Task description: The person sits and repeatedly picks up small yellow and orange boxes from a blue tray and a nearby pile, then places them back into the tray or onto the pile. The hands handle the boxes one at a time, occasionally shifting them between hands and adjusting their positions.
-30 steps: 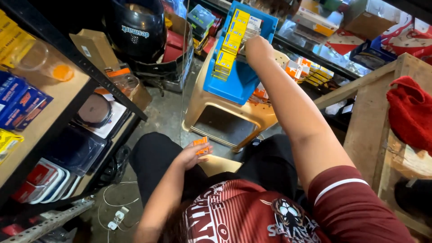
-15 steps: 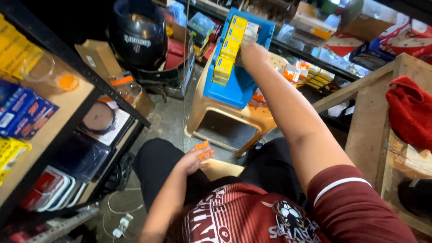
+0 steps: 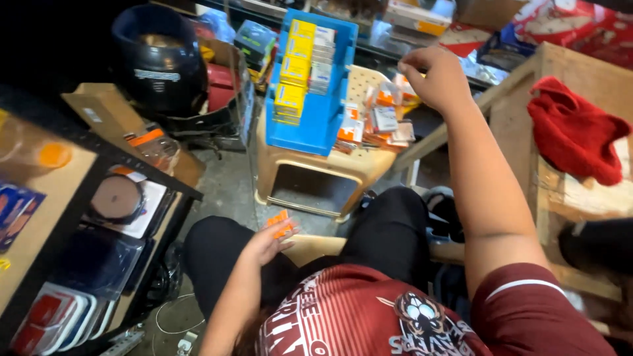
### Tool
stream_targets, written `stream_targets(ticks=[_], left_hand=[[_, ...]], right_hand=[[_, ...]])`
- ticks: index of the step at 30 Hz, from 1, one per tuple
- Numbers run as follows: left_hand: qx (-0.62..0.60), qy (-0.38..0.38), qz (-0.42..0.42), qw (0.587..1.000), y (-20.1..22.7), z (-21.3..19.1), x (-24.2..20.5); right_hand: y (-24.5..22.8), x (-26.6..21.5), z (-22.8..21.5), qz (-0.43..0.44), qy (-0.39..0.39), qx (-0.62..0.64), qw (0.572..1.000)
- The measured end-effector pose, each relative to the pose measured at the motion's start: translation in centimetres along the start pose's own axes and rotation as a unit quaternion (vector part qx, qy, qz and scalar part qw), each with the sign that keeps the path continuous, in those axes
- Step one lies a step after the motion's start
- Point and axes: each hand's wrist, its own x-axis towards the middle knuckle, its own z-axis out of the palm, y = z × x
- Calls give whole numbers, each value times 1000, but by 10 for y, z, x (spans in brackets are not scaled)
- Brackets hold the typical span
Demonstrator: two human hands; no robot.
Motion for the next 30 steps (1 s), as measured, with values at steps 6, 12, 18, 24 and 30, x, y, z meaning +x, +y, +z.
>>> stream_targets(ticks=[6, 12, 18, 24, 30], left_hand=[[10, 66, -1, 998, 4, 9, -8], [20, 68, 0, 997, 3, 5, -6], [40, 79, 8, 996, 4, 8, -8], [38, 84, 18, 996, 1, 7, -11], [44, 83, 15, 995, 5, 12, -15]], right_hand=[[55, -79, 16, 186, -50, 56, 980], [53, -122, 33, 248, -212, 279, 903], [39, -123, 50, 277, -176, 259, 908], [36, -127, 65, 296, -127, 268, 908], [43, -144, 83, 285, -15, 292, 913]])
